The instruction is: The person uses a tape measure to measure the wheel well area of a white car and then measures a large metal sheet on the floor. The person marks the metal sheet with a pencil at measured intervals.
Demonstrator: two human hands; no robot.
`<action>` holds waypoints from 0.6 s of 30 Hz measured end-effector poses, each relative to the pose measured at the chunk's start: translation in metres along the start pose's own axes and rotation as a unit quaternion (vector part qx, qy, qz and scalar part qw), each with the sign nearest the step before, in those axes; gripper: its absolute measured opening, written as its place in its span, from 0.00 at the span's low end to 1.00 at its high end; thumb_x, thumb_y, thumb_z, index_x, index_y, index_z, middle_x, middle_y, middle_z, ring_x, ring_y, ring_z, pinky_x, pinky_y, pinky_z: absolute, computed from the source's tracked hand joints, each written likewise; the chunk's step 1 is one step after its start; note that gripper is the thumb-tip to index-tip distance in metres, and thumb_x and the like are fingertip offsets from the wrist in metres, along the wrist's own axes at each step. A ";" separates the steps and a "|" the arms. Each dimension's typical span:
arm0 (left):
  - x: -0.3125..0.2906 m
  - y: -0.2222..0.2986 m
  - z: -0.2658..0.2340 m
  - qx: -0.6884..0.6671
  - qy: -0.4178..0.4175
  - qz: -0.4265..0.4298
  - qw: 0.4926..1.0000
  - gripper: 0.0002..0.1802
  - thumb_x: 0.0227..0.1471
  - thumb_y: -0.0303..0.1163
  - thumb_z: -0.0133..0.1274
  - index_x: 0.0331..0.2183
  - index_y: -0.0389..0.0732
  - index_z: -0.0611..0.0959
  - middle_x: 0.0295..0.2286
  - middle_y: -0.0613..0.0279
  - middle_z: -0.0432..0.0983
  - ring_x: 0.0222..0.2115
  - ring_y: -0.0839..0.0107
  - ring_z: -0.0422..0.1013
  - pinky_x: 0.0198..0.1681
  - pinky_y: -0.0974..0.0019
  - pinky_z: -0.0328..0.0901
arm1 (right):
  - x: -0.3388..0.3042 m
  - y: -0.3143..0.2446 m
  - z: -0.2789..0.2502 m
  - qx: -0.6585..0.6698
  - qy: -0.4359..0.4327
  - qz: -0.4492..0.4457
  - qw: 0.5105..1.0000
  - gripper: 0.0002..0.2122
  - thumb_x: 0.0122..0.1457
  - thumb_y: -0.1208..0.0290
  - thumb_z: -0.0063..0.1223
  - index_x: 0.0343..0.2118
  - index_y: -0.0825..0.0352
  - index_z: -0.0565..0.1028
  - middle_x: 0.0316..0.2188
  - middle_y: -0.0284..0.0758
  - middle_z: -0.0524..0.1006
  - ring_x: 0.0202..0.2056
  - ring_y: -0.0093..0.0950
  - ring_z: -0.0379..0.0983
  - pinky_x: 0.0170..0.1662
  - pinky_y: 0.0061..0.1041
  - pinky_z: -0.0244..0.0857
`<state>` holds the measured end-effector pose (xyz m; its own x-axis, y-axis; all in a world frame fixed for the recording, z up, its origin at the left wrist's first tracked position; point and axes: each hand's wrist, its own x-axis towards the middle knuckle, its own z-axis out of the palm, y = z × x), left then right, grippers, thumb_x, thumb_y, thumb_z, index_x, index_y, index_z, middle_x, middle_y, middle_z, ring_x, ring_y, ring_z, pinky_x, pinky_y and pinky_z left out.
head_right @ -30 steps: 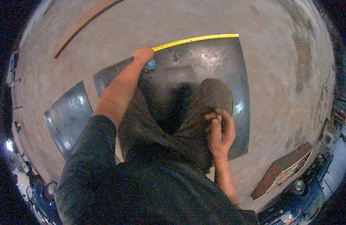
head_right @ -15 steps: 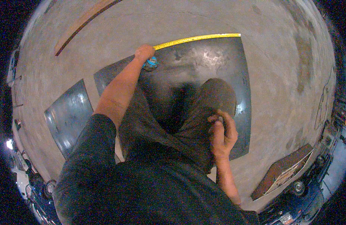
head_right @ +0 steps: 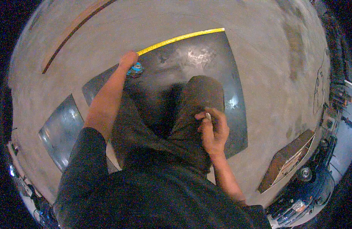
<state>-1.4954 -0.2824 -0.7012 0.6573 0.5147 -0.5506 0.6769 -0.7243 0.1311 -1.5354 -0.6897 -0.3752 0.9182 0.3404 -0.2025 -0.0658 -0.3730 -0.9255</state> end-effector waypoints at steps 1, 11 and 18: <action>-0.008 0.006 -0.007 -0.007 0.000 -0.005 1.000 0.18 0.52 0.36 0.46 0.43 0.43 0.83 0.45 0.52 0.76 0.45 0.53 0.73 0.47 0.52 0.68 | 0.000 0.000 0.000 -0.004 0.005 0.003 1.000 0.13 0.60 0.78 0.43 0.48 0.67 0.68 0.32 0.37 0.79 0.21 0.17 0.67 0.26 0.17 0.63; -0.023 0.015 -0.028 -0.029 -0.007 -0.033 0.999 0.17 0.51 0.36 0.47 0.40 0.41 0.84 0.42 0.51 0.78 0.43 0.55 0.75 0.46 0.55 0.68 | 0.079 -0.040 0.033 -0.084 -0.091 0.023 0.992 0.10 0.61 0.73 0.45 0.43 0.70 0.71 0.36 0.40 0.78 0.30 0.26 0.74 0.31 0.25 0.68; -0.032 0.016 -0.032 -0.036 -0.009 -0.019 0.999 0.17 0.50 0.36 0.48 0.40 0.42 0.84 0.43 0.53 0.78 0.44 0.56 0.74 0.46 0.55 0.68 | 0.211 0.085 0.180 -0.193 -0.144 0.005 0.971 0.14 0.57 0.63 0.48 0.40 0.67 0.76 0.39 0.46 0.78 0.42 0.44 0.74 0.46 0.38 0.66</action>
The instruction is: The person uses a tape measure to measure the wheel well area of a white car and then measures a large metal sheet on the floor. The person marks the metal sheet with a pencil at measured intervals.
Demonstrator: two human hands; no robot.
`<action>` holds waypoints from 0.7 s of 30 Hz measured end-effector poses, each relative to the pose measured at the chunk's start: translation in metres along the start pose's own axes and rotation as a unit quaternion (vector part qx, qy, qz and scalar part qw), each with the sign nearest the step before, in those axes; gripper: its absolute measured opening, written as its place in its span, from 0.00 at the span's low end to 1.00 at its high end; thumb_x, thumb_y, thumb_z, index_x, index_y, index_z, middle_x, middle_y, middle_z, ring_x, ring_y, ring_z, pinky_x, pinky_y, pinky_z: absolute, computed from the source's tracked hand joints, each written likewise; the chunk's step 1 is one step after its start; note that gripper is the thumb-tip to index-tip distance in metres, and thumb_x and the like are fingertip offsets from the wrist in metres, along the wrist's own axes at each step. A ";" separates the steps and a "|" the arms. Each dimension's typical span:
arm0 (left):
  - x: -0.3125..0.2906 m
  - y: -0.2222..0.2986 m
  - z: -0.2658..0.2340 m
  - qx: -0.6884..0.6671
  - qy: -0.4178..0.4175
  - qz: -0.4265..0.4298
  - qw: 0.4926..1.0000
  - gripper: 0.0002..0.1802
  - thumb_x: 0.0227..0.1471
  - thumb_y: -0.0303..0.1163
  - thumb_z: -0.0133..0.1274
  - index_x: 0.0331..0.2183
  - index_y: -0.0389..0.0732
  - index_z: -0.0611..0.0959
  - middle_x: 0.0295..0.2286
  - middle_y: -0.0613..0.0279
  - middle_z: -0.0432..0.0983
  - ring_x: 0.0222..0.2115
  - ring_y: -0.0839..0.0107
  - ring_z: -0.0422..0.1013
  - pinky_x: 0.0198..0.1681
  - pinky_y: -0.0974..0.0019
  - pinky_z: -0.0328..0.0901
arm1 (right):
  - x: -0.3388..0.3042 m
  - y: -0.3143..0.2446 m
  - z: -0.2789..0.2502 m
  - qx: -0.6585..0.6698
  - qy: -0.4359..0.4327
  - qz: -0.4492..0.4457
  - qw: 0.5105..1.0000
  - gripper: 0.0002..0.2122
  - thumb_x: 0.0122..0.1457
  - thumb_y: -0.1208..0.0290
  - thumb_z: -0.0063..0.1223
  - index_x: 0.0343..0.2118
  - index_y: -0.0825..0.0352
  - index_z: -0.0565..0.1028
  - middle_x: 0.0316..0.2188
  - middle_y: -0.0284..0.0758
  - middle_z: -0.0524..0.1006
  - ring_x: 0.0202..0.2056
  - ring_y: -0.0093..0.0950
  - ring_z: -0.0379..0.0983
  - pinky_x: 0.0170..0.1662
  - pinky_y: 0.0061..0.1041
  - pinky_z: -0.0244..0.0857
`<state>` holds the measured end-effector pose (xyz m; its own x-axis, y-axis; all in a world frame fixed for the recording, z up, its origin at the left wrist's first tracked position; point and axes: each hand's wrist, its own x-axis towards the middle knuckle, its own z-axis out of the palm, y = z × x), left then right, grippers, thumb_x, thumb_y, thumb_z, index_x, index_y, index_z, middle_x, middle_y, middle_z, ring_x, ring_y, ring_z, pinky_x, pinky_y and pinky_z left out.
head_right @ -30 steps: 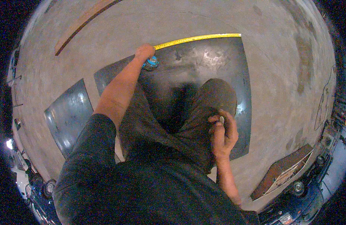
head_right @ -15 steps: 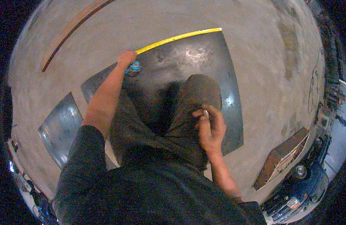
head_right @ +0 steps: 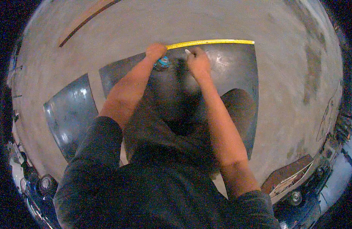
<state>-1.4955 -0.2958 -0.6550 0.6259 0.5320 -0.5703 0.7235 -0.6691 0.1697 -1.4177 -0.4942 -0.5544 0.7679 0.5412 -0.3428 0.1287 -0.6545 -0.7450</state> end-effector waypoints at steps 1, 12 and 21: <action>-0.001 0.004 -0.004 0.001 -0.003 0.001 1.000 0.16 0.50 0.36 0.49 0.40 0.42 0.84 0.43 0.53 0.78 0.44 0.56 0.74 0.46 0.55 0.68 | 0.013 0.008 0.017 -0.028 0.001 0.001 1.000 0.14 0.57 0.62 0.48 0.40 0.67 0.76 0.39 0.47 0.78 0.42 0.45 0.74 0.46 0.40 0.66; -0.002 0.006 -0.004 -0.045 -0.014 -0.028 0.998 0.16 0.49 0.34 0.49 0.39 0.43 0.84 0.43 0.52 0.77 0.45 0.55 0.74 0.46 0.55 0.68 | 0.060 0.045 0.085 -0.140 0.033 -0.039 0.989 0.16 0.56 0.63 0.49 0.41 0.70 0.71 0.36 0.53 0.77 0.40 0.52 0.73 0.44 0.48 0.66; 0.017 -0.009 0.016 -0.015 0.012 -0.011 1.000 0.17 0.49 0.36 0.50 0.40 0.42 0.84 0.43 0.51 0.77 0.46 0.54 0.73 0.48 0.55 0.67 | 0.067 0.045 0.093 -0.159 0.020 -0.042 0.986 0.14 0.57 0.60 0.49 0.40 0.65 0.72 0.33 0.52 0.77 0.39 0.53 0.73 0.43 0.50 0.66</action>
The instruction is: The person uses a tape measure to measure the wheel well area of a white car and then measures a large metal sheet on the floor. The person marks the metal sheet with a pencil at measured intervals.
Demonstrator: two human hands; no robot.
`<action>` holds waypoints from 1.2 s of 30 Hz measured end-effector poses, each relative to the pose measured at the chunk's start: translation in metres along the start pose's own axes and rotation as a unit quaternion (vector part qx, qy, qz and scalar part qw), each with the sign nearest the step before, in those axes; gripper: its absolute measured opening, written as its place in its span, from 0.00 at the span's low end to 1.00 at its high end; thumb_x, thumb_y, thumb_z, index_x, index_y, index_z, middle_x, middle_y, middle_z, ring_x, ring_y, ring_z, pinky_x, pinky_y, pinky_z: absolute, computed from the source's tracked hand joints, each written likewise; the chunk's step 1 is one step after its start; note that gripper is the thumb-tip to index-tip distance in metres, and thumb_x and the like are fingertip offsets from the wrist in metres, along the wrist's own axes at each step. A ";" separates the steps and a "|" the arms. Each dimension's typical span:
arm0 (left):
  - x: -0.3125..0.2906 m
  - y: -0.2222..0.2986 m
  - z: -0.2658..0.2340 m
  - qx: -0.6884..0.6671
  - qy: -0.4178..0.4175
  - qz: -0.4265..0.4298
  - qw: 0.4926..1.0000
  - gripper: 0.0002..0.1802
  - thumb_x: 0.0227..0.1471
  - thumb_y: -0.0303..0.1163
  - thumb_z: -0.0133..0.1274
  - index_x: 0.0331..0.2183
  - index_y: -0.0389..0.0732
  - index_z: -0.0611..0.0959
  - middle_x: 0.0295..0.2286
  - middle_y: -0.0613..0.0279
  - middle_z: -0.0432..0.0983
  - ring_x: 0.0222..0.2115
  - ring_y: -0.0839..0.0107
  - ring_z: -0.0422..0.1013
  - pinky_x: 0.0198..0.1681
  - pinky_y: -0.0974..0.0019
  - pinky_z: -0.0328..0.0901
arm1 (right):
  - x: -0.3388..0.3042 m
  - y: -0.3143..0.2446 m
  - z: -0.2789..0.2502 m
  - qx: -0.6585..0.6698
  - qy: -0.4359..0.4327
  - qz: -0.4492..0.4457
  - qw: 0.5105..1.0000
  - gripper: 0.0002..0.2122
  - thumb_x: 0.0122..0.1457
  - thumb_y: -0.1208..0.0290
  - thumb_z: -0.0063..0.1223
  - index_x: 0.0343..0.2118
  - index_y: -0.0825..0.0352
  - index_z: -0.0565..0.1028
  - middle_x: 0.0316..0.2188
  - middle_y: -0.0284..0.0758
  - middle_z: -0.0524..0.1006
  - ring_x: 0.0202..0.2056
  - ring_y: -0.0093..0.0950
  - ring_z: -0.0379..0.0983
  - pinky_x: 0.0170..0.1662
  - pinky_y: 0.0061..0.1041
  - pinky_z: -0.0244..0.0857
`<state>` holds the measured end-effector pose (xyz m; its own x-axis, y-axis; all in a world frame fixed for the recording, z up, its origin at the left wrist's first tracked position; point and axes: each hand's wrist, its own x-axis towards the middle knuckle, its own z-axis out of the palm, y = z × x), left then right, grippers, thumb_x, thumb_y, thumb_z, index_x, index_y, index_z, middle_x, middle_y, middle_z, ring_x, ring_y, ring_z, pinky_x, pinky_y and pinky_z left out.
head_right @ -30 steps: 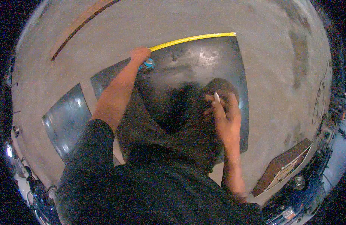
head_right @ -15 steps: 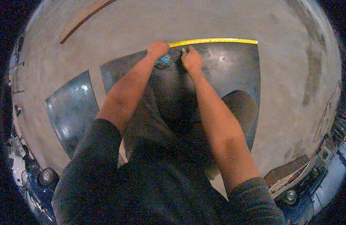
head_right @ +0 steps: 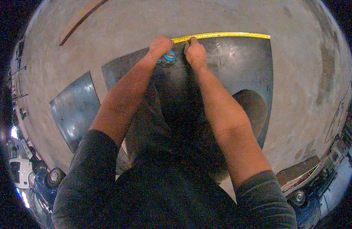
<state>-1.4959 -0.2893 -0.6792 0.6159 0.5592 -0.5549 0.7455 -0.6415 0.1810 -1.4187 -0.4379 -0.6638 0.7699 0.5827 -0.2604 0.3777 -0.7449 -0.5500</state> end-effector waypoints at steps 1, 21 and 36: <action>-0.004 0.004 -0.005 -0.015 -0.005 -0.011 1.000 0.17 0.49 0.36 0.50 0.40 0.42 0.84 0.43 0.51 0.77 0.46 0.54 0.73 0.48 0.56 0.67 | 0.000 0.002 0.001 -0.004 0.001 0.004 1.000 0.14 0.57 0.60 0.49 0.40 0.65 0.72 0.33 0.52 0.77 0.38 0.53 0.74 0.42 0.50 0.66; -0.019 0.018 -0.019 0.009 -0.008 0.017 1.000 0.16 0.51 0.35 0.48 0.39 0.42 0.84 0.42 0.51 0.77 0.44 0.55 0.74 0.46 0.55 0.69 | 0.019 -0.020 -0.015 -0.148 -0.094 0.038 0.984 0.13 0.53 0.64 0.46 0.37 0.63 0.78 0.37 0.46 0.79 0.42 0.45 0.75 0.45 0.45 0.68; -0.011 0.013 -0.011 -0.067 -0.014 -0.014 0.998 0.16 0.51 0.34 0.47 0.39 0.42 0.84 0.42 0.52 0.78 0.45 0.55 0.73 0.48 0.55 0.67 | 0.002 0.020 -0.018 -0.022 -0.031 -0.057 0.998 0.15 0.57 0.62 0.49 0.41 0.68 0.72 0.33 0.52 0.77 0.37 0.52 0.73 0.41 0.47 0.66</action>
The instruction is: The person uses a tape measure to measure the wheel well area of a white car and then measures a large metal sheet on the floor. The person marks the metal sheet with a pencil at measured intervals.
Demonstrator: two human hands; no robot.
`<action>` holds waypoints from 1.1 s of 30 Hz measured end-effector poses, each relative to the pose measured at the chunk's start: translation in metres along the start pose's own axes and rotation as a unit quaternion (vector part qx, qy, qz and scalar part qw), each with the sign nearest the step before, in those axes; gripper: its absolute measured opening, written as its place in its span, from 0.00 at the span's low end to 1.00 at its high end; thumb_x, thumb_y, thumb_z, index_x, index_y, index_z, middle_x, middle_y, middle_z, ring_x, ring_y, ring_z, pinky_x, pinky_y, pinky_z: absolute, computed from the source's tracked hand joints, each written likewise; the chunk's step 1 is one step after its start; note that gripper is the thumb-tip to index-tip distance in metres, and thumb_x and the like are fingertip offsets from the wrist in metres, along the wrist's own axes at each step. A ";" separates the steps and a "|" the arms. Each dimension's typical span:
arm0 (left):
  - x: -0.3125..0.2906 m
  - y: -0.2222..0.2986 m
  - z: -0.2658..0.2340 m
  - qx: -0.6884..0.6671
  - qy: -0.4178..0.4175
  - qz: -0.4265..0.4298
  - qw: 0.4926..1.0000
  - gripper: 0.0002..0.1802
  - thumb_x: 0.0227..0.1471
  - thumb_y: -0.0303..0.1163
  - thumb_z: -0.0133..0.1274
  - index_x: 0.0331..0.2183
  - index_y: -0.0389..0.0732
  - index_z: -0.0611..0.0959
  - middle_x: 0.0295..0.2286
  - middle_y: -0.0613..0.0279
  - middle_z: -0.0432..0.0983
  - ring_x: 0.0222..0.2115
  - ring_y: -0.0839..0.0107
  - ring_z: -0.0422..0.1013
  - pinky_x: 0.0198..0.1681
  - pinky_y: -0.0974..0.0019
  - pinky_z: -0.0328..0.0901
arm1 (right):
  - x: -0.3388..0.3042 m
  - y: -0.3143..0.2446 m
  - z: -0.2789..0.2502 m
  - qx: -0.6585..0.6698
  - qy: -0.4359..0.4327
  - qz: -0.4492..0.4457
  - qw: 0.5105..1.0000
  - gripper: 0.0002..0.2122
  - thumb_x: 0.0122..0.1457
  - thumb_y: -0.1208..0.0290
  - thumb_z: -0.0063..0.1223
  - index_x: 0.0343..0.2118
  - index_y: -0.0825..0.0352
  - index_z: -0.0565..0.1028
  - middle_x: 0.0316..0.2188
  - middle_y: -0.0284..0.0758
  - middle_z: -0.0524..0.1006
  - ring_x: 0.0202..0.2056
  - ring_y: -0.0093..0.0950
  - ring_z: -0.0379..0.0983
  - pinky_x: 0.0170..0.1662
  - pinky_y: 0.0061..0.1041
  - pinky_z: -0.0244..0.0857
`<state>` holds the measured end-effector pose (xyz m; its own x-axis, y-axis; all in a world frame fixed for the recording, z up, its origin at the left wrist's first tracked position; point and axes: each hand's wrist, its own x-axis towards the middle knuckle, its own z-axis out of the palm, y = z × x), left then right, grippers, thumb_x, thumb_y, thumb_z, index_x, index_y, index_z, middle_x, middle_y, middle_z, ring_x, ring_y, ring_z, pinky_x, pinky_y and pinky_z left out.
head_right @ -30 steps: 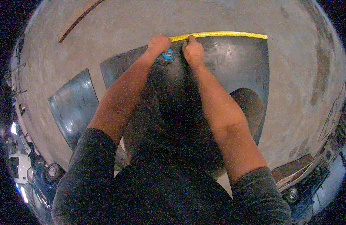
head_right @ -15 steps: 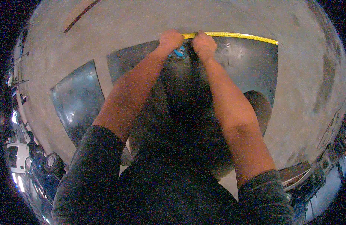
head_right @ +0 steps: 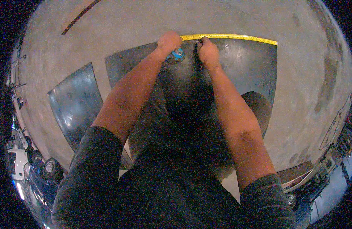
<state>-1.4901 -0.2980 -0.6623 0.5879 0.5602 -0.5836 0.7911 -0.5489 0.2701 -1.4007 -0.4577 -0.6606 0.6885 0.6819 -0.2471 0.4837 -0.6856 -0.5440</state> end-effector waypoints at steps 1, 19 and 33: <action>0.004 -0.003 0.002 0.018 -0.006 0.013 1.000 0.16 0.51 0.34 0.47 0.39 0.42 0.84 0.42 0.52 0.78 0.45 0.55 0.73 0.48 0.55 0.67 | 0.001 -0.002 0.001 -0.005 -0.010 0.008 1.000 0.15 0.57 0.62 0.49 0.41 0.68 0.72 0.33 0.52 0.77 0.37 0.52 0.73 0.41 0.47 0.66; -0.006 -0.002 -0.011 0.067 -0.023 0.054 0.996 0.16 0.51 0.35 0.48 0.39 0.43 0.84 0.42 0.53 0.78 0.43 0.57 0.75 0.47 0.56 0.68 | 0.028 -0.034 -0.007 -0.149 -0.085 0.001 0.985 0.17 0.54 0.64 0.48 0.48 0.58 0.73 0.40 0.44 0.78 0.43 0.45 0.74 0.46 0.44 0.67; 0.005 0.001 0.005 -0.034 -0.003 -0.057 0.998 0.17 0.52 0.38 0.49 0.42 0.44 0.83 0.45 0.56 0.76 0.47 0.57 0.73 0.47 0.57 0.69 | -0.070 0.021 -0.034 -0.272 -0.160 -0.032 0.948 0.15 0.52 0.68 0.47 0.42 0.64 0.77 0.36 0.41 0.80 0.39 0.42 0.76 0.43 0.41 0.69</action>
<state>-1.4872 -0.2992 -0.6687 0.4926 0.6120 -0.6187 0.8624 -0.4385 0.2529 -1.4201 -0.5288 -0.6278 0.4914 0.7088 -0.5061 0.7855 -0.6116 -0.0939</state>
